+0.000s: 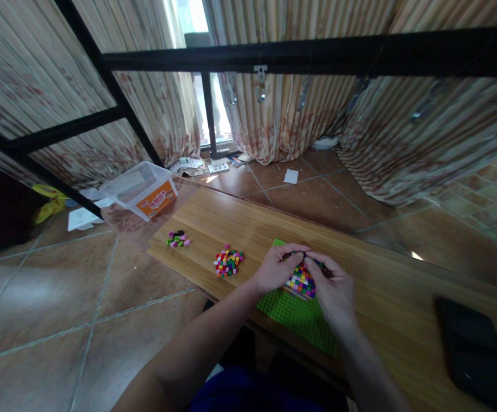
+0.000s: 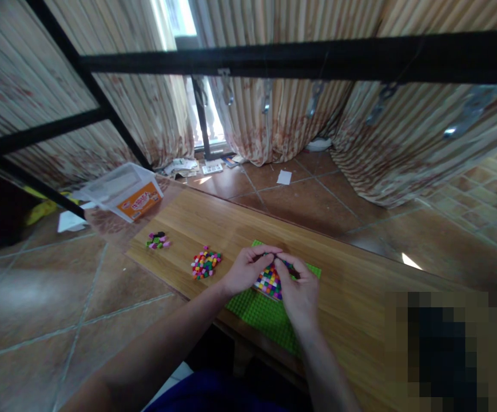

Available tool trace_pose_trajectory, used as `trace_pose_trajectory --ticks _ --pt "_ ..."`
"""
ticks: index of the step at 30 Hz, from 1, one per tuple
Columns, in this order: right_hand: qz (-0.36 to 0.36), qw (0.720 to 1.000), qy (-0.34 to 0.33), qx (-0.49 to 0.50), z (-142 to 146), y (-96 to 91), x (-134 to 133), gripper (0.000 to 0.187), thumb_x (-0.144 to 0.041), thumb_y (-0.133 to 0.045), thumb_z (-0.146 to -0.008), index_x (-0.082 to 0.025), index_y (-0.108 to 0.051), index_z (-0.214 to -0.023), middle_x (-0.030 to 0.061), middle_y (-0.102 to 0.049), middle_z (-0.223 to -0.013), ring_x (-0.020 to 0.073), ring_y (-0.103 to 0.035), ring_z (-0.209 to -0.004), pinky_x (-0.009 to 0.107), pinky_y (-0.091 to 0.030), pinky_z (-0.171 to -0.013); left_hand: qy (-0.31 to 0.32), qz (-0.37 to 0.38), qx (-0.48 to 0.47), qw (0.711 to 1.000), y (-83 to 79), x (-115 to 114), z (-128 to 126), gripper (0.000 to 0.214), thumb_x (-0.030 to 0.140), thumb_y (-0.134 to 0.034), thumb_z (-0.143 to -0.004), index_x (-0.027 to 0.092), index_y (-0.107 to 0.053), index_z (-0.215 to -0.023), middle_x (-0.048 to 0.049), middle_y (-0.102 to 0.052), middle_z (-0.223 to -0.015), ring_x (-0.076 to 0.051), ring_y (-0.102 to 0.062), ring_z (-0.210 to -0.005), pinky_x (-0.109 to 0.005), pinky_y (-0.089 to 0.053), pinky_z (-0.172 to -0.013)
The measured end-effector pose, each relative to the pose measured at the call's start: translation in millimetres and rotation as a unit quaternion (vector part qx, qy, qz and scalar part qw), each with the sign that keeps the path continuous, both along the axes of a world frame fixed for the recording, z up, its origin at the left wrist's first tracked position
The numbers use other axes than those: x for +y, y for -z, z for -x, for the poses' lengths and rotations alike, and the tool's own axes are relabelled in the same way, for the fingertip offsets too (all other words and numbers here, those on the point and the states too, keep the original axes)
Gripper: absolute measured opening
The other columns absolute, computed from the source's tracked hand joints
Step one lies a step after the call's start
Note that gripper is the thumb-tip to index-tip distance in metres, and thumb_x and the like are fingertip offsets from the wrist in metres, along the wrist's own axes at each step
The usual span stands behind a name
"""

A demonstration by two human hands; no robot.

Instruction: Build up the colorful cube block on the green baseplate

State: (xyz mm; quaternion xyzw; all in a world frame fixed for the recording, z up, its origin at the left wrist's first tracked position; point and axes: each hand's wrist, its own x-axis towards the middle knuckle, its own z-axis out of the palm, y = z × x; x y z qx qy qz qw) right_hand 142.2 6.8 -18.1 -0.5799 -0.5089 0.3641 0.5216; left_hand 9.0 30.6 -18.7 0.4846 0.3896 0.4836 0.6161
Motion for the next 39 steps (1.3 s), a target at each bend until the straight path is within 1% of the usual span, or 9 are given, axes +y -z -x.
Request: trace_pose_trajectory --ticks 5,9,14,17,19,23,26,31,39 --pt "-0.010 0.998 0.048 0.044 -5.7 -11.0 -3.7 0.037 -0.047 -0.069 -0.080 -0.019 -0.076 -0.103 0.0108 -0.076 -0.109 0.0242 -0.070 -0.101 0.046 -0.052 -0.096 -0.009 0.009 -0.051 0.999 -13.5 -2.8 9.6 0.041 0.044 -0.064 -0.089 0.017 -0.067 -0.120 -0.0087 -0.073 -0.111 -0.021 -0.065 -0.104 -0.034 -0.047 -0.097" --pt "-0.015 0.994 0.106 0.029 -13.5 -23.4 -10.5 0.035 -0.048 -0.069 -0.081 -0.018 -0.076 -0.099 0.0110 -0.076 -0.105 0.0246 -0.071 -0.099 0.045 -0.052 -0.095 -0.061 0.013 -0.037 0.997 -21.4 -9.5 23.4 0.038 0.047 -0.063 -0.089 0.016 -0.071 -0.109 -0.0094 -0.070 -0.121 -0.022 -0.063 -0.111 -0.033 -0.046 -0.099" --pt "-0.056 0.988 0.142 0.007 -12.9 -39.8 -29.9 0.033 -0.047 -0.069 -0.083 -0.018 -0.076 -0.096 0.0100 -0.077 -0.099 0.0228 -0.072 -0.092 0.041 -0.054 -0.091 -0.140 0.039 -0.059 0.988 -12.2 -34.0 53.9 0.043 0.049 -0.068 -0.085 0.015 -0.070 -0.110 -0.0096 -0.075 -0.103 -0.023 -0.067 -0.104 -0.037 -0.045 -0.101" --pt "-0.067 0.991 0.108 -0.041 3.0 -47.5 -47.0 0.030 -0.046 -0.067 -0.085 -0.020 -0.076 -0.097 0.0089 -0.076 -0.099 0.0228 -0.072 -0.091 0.041 -0.055 -0.088 -0.180 0.042 -0.041 0.982 -4.7 -60.8 76.6 0.045 0.052 -0.068 -0.084 0.014 -0.072 -0.108 -0.0087 -0.076 -0.093 -0.023 -0.068 -0.096 -0.037 -0.047 -0.098" --pt "-0.077 0.994 0.041 -0.071 19.3 -47.6 -57.7 0.026 -0.044 -0.066 -0.087 -0.023 -0.076 -0.097 0.0073 -0.076 -0.100 0.0218 -0.071 -0.090 0.039 -0.056 -0.085 -0.199 0.048 -0.020 0.979 -2.2 -79.8 91.5 0.043 0.051 -0.069 -0.083 0.015 -0.073 -0.105 -0.0061 -0.075 -0.085 -0.021 -0.068 -0.088 -0.035 -0.049 -0.093" --pt "-0.101 0.976 -0.123 -0.147 54.4 -29.3 -68.2 0.020 -0.038 -0.061 -0.090 -0.025 -0.074 -0.097 0.0052 -0.075 -0.098 0.0197 -0.070 -0.089 0.035 -0.057 -0.081 -0.254 0.064 0.022 0.965 -0.6 -105.5 119.1 0.036 0.048 -0.068 -0.084 0.015 -0.075 -0.098 -0.0041 -0.073 -0.079 -0.017 -0.065 -0.077 -0.029 -0.049 -0.077" --pt "-0.085 0.958 -0.181 -0.206 75.1 -6.2 -64.2 0.023 -0.036 -0.055 -0.092 -0.023 -0.073 -0.097 0.0069 -0.074 -0.095 0.0200 -0.068 -0.084 0.036 -0.055 -0.079 -0.303 0.077 0.044 0.949 3.0 -110.3 135.6 0.032 0.044 -0.067 -0.083 0.015 -0.075 -0.095 -0.0035 -0.071 -0.077 -0.016 -0.063 -0.073 -0.026 -0.048 -0.071" --pt "-0.058 0.938 -0.192 -0.283 100.3 19.3 -45.4 0.027 -0.035 -0.049 -0.092 -0.020 -0.071 -0.095 0.0092 -0.072 -0.092 0.0232 -0.066 -0.086 0.039 -0.052 -0.080 -0.318 0.091 0.058 0.942 14.2 -107.3 146.0 0.024 0.035 -0.067 -0.081 0.016 -0.071 -0.095 -0.0027 -0.071 -0.080 -0.015 -0.063 -0.070 -0.026 -0.050 -0.070" --pt "-0.066 0.904 -0.199 -0.372 126.6 27.8 -28.7 0.024 -0.033 -0.049 -0.092 -0.020 -0.069 -0.094 0.0077 -0.068 -0.089 0.0224 -0.061 -0.083 0.036 -0.045 -0.076 -0.286 0.066 0.168 0.941 30.2 -104.1 145.8 0.019 0.019 -0.060 -0.083 0.017 -0.069 -0.100 -0.0036 -0.071 -0.087 -0.017 -0.065 -0.078 -0.027 -0.052 -0.074"
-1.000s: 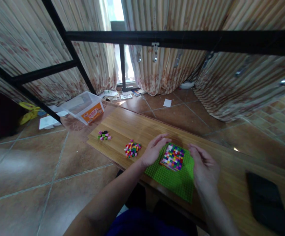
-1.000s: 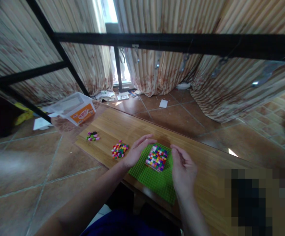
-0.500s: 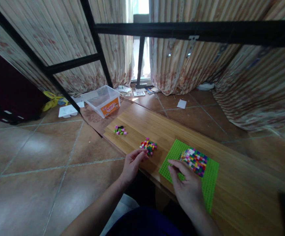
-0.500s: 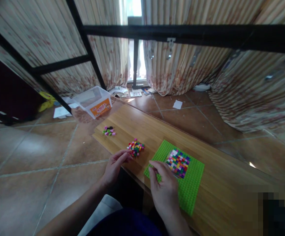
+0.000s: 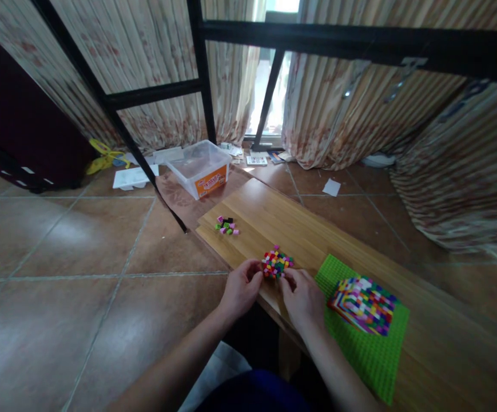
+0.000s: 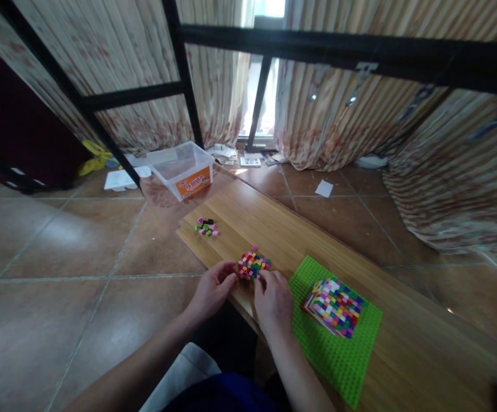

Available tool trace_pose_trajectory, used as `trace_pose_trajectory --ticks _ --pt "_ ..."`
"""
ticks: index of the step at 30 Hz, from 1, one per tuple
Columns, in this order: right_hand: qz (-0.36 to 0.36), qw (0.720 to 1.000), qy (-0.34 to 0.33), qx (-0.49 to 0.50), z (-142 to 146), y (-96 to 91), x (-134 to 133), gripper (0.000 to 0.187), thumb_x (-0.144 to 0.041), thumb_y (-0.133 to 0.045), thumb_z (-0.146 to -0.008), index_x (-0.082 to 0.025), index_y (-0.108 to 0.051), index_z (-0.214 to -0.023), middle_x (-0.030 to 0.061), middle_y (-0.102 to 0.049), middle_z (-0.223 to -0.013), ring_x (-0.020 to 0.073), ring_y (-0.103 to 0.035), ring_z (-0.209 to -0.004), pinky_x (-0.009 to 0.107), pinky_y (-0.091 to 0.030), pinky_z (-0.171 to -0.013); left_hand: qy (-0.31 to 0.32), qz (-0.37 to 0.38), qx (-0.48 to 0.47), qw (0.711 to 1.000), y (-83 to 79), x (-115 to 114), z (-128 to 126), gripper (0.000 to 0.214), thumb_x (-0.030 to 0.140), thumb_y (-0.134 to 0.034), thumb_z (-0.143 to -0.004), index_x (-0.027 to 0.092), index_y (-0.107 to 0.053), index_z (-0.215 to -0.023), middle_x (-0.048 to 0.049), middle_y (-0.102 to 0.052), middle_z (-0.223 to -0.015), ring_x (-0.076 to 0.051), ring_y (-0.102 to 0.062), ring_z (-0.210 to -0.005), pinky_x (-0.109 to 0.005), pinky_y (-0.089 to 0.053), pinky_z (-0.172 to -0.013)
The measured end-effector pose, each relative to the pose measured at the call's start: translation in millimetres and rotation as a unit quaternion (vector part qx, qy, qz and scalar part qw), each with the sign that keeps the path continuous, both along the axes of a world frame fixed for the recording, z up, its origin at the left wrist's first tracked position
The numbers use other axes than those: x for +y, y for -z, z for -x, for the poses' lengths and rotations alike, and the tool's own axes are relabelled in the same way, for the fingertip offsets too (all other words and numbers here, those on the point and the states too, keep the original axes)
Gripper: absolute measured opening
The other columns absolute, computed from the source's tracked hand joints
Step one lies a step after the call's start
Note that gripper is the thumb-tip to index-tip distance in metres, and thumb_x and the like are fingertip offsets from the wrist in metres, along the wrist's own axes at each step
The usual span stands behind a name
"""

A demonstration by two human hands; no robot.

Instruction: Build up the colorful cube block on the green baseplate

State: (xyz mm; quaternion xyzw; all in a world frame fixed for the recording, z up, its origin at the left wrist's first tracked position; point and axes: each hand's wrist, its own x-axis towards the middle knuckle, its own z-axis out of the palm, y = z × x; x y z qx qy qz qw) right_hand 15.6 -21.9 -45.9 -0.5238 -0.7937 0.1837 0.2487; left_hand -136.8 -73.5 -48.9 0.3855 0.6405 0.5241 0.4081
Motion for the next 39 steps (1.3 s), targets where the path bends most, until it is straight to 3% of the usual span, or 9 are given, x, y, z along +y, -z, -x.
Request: trace_pose_trajectory --ticks 10,18,22,26,31,34,39 --pt "-0.017 1.000 0.002 -0.003 -3.3 1.6 -2.4 0.030 -0.036 -0.042 -0.096 -0.021 -0.066 -0.087 0.0086 -0.067 -0.087 0.0223 -0.061 -0.082 0.035 -0.045 -0.073 0.054 -0.040 -0.066 0.996 4.6 7.5 -13.8 0.025 0.019 -0.061 -0.086 0.019 -0.064 -0.111 -0.0069 -0.072 -0.105 -0.020 -0.068 -0.096 -0.033 -0.053 -0.092" --pt "-0.009 0.993 -0.001 0.117 -39.0 -39.1 -33.0 0.026 -0.037 -0.048 -0.097 -0.023 -0.071 -0.098 0.0066 -0.074 -0.097 0.0204 -0.069 -0.089 0.035 -0.053 -0.081 0.102 -0.052 -0.112 0.987 3.3 3.4 -29.1 0.031 0.016 -0.061 -0.085 0.018 -0.063 -0.116 -0.0089 -0.069 -0.112 -0.020 -0.066 -0.105 -0.037 -0.051 -0.100" --pt "-0.050 0.986 0.047 0.154 -67.5 -58.6 -41.2 0.022 -0.037 -0.055 -0.094 -0.028 -0.074 -0.099 0.0039 -0.074 -0.102 0.0195 -0.069 -0.095 0.034 -0.053 -0.088 0.116 -0.050 -0.096 0.987 -2.4 0.7 -33.2 0.033 0.019 -0.060 -0.087 0.018 -0.062 -0.120 -0.0093 -0.070 -0.113 -0.020 -0.065 -0.105 -0.035 -0.051 -0.097" --pt "-0.063 0.973 0.124 0.183 -106.3 -64.9 -30.5 0.023 -0.041 -0.058 -0.092 -0.027 -0.075 -0.100 0.0049 -0.072 -0.107 0.0202 -0.068 -0.098 0.035 -0.054 -0.088 0.092 -0.046 -0.013 0.995 -14.3 0.8 -35.7 0.028 0.026 -0.055 -0.092 0.018 -0.063 -0.118 -0.0074 -0.072 -0.100 -0.018 -0.066 -0.087 -0.031 -0.053 -0.082" --pt "-0.035 0.968 0.190 0.162 -138.1 -61.4 -3.8 0.029 -0.047 -0.061 -0.088 -0.025 -0.074 -0.101 0.0051 -0.075 -0.100 0.0210 -0.070 -0.086 0.036 -0.055 -0.079 0.128 -0.109 0.077 0.983 -36.9 14.3 -50.0 0.022 0.024 -0.056 -0.090 0.017 -0.067 -0.109 -0.0077 -0.071 -0.105 -0.020 -0.066 -0.095 -0.033 -0.052 -0.088" --pt "-0.047 0.977 0.169 0.119 -142.7 -57.1 9.2 0.031 -0.047 -0.058 -0.089 -0.025 -0.072 -0.105 0.0048 -0.075 -0.099 0.0221 -0.070 -0.086 0.039 -0.055 -0.083 0.163 -0.136 0.108 0.971 -49.1 31.0 -64.5 0.022 0.021 -0.055 -0.091 0.018 -0.067 -0.109 -0.0077 -0.072 -0.104 -0.020 -0.067 -0.097 -0.033 -0.053 -0.089" --pt "-0.132 0.986 0.093 0.038 -140.0 -54.7 20.1 0.029 -0.041 -0.051 -0.095 -0.025 -0.071 -0.107 0.0056 -0.074 -0.096 0.0229 -0.068 -0.088 0.039 -0.053 -0.082 0.206 -0.146 0.134 0.958 -57.3 65.7 -90.0 0.026 0.020 -0.057 -0.090 0.019 -0.066 -0.114 -0.0088 -0.071 -0.117 -0.022 -0.064 -0.111 -0.040 -0.049 -0.104"
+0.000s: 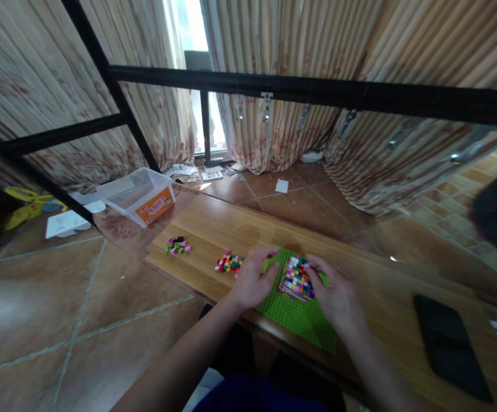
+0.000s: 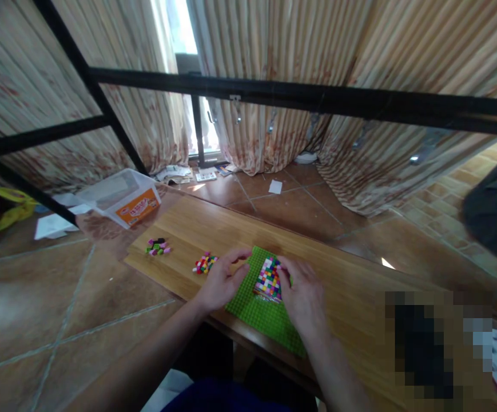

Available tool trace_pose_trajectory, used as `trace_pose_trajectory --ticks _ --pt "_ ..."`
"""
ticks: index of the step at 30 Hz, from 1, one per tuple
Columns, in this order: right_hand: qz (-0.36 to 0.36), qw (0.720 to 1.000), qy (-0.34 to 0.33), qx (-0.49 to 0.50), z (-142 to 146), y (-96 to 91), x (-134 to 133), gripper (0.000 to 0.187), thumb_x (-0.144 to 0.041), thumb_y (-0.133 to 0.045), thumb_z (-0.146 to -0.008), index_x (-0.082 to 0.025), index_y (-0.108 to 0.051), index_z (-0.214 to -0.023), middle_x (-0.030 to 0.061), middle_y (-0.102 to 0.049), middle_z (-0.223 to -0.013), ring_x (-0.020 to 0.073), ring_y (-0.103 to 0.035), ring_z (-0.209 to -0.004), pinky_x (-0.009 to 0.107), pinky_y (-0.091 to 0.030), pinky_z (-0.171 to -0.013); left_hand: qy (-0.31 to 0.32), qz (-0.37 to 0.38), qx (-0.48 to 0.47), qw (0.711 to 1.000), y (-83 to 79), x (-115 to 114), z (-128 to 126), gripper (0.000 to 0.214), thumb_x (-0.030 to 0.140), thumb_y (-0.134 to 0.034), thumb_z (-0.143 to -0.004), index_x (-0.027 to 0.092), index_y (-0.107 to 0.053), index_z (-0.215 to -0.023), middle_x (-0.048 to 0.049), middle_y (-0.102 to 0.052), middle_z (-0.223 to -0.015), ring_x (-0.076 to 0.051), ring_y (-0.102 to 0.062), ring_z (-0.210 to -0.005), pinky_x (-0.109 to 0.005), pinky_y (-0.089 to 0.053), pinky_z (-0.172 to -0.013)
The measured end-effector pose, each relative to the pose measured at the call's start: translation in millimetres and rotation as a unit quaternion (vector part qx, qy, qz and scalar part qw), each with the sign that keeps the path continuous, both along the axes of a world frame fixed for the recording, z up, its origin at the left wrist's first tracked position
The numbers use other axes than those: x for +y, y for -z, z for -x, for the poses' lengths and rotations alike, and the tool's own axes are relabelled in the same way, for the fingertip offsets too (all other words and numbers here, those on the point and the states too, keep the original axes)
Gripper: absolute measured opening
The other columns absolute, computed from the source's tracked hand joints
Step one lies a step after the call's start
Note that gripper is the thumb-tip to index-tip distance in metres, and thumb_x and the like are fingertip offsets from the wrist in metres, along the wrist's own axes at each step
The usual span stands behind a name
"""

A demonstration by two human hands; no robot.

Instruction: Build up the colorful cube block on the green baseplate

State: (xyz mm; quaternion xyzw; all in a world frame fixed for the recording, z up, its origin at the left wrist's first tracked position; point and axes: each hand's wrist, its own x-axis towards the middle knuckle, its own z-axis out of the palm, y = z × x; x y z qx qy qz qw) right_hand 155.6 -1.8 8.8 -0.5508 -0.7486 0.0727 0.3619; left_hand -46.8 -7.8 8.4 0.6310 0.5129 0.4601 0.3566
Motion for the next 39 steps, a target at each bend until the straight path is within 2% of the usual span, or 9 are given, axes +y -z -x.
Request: trace_pose_trajectory --ticks 5,10,15,24,28,34,39 --pt "-0.031 0.998 -0.029 -0.053 2.2 0.5 2.3 0.026 -0.033 -0.048 -0.097 -0.022 -0.069 -0.109 0.0065 -0.073 -0.094 0.0224 -0.067 -0.086 0.038 -0.052 -0.079 0.053 0.014 -0.025 0.998 4.3 26.4 -22.6 0.028 0.018 -0.054 -0.091 0.018 -0.065 -0.117 -0.0081 -0.071 -0.118 -0.021 -0.065 -0.112 -0.039 -0.048 -0.105" --pt "-0.033 0.997 -0.026 -0.065 2.3 2.0 4.0 0.024 -0.030 -0.049 -0.096 -0.022 -0.068 -0.108 0.0063 -0.072 -0.091 0.0227 -0.065 -0.085 0.037 -0.050 -0.077 0.096 0.042 -0.061 0.993 9.8 38.1 -35.1 0.028 0.016 -0.051 -0.092 0.018 -0.065 -0.116 -0.0073 -0.072 -0.113 -0.019 -0.066 -0.107 -0.036 -0.050 -0.102" --pt "-0.042 0.998 -0.018 -0.046 1.7 2.1 3.6 0.023 -0.034 -0.050 -0.096 -0.022 -0.069 -0.104 0.0051 -0.071 -0.089 0.0210 -0.065 -0.084 0.036 -0.050 -0.077 0.113 0.083 -0.094 0.986 15.8 42.1 -39.4 0.028 0.018 -0.050 -0.092 0.016 -0.064 -0.116 -0.0075 -0.072 -0.105 -0.019 -0.067 -0.097 -0.034 -0.052 -0.093" --pt "0.025 0.998 0.043 0.047 -5.4 4.1 -1.4 0.033 -0.051 -0.057 -0.090 -0.023 -0.070 -0.102 0.0059 -0.070 -0.096 0.0213 -0.064 -0.084 0.037 -0.052 -0.077 0.134 0.120 -0.154 0.972 21.5 47.6 -42.8 0.029 0.024 -0.050 -0.095 0.015 -0.064 -0.118 -0.0075 -0.072 -0.102 -0.018 -0.066 -0.090 -0.031 -0.052 -0.085" --pt "0.029 0.995 0.068 0.070 -5.4 1.2 -0.2 0.039 -0.057 -0.059 -0.087 -0.023 -0.071 -0.099 0.0071 -0.071 -0.095 0.0227 -0.063 -0.087 0.040 -0.051 -0.081 0.128 0.125 -0.150 0.972 23.3 50.4 -46.1 0.029 0.024 -0.049 -0.095 0.015 -0.066 -0.117 -0.0073 -0.072 -0.102 -0.018 -0.066 -0.092 -0.032 -0.052 -0.088" --pt "0.041 0.992 0.083 0.090 -3.1 4.6 7.0 0.039 -0.058 -0.060 -0.085 -0.022 -0.073 -0.096 0.0080 -0.070 -0.095 0.0230 -0.061 -0.086 0.040 -0.050 -0.080 0.122 0.103 -0.130 0.979 20.7 49.2 -48.1 0.029 0.022 -0.049 -0.094 0.013 -0.068 -0.114 -0.0102 -0.071 -0.111 -0.021 -0.064 -0.108 -0.035 -0.050 -0.097" --pt "0.075 0.983 0.085 0.145 -6.5 10.0 6.2 0.037 -0.055 -0.065 -0.082 -0.023 -0.074 -0.097 0.0065 -0.071 -0.093 0.0207 -0.061 -0.080 0.037 -0.051 -0.074 0.129 0.117 -0.134 0.976 20.7 48.7 -47.4 0.029 0.024 -0.050 -0.094 0.014 -0.068 -0.114 -0.0089 -0.072 -0.108 -0.020 -0.066 -0.102 -0.034 -0.051 -0.094"
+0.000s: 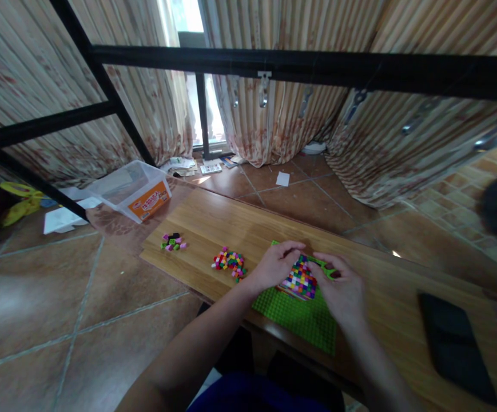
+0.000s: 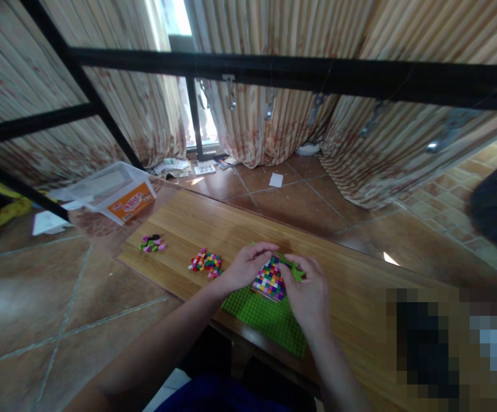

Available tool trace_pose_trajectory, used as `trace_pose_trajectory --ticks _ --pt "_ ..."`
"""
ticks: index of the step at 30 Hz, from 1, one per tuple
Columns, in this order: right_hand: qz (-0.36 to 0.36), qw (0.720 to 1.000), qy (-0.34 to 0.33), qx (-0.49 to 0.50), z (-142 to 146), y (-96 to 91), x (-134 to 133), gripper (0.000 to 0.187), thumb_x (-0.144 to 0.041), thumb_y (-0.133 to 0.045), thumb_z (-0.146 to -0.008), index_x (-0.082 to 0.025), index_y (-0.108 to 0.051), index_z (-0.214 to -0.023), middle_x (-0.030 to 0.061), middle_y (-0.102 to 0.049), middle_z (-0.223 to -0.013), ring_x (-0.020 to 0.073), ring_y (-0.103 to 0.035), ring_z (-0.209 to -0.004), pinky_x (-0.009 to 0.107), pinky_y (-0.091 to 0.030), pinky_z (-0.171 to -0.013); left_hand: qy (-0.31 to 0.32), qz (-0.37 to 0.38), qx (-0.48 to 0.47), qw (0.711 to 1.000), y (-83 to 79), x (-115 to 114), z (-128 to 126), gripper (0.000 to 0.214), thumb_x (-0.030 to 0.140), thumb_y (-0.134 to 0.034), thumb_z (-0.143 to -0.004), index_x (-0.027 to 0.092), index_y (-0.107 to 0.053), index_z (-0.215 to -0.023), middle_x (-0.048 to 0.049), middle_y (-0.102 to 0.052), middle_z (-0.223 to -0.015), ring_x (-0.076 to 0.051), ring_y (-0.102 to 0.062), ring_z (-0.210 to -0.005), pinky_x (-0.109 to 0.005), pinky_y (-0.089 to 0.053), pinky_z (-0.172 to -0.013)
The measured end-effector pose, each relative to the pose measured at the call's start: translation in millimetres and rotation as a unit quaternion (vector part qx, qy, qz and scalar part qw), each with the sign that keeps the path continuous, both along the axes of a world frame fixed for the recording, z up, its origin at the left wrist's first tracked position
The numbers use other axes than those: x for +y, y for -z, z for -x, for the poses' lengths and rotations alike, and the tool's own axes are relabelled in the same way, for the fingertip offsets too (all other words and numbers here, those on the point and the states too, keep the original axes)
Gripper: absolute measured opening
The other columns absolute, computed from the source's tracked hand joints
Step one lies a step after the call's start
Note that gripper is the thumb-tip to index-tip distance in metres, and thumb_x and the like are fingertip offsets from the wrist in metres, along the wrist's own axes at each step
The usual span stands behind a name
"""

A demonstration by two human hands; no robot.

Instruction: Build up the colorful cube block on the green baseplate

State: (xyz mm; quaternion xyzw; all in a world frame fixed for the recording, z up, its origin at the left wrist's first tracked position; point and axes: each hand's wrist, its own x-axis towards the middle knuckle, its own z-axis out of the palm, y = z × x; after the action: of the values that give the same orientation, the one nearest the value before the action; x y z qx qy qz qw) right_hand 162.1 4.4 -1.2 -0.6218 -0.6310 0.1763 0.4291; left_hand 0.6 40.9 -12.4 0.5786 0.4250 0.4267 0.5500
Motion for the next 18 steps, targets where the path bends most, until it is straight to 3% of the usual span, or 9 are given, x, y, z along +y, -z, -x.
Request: trace_pose_trajectory --ticks 10,18 --pt "0.079 0.983 0.007 0.165 2.0 14.7 1.5 0.035 -0.051 -0.073 -0.075 -0.022 -0.077 -0.093 0.0083 -0.076 -0.095 0.0212 -0.068 -0.080 0.038 -0.056 -0.074 0.007 0.002 -0.018 1.000 4.0 -0.1 0.1 0.028 0.024 -0.051 -0.095 0.015 -0.068 -0.115 -0.0079 -0.072 -0.104 -0.019 -0.066 -0.098 -0.034 -0.052 -0.093" --pt "0.040 0.984 0.010 0.175 2.5 18.4 -2.5 0.034 -0.050 -0.071 -0.077 -0.021 -0.077 -0.093 0.0089 -0.076 -0.097 0.0207 -0.069 -0.083 0.038 -0.057 -0.076 0.009 0.010 -0.026 1.000 5.0 -0.2 0.0 0.028 0.025 -0.051 -0.095 0.014 -0.068 -0.115 -0.0075 -0.072 -0.103 -0.018 -0.066 -0.095 -0.032 -0.052 -0.090"
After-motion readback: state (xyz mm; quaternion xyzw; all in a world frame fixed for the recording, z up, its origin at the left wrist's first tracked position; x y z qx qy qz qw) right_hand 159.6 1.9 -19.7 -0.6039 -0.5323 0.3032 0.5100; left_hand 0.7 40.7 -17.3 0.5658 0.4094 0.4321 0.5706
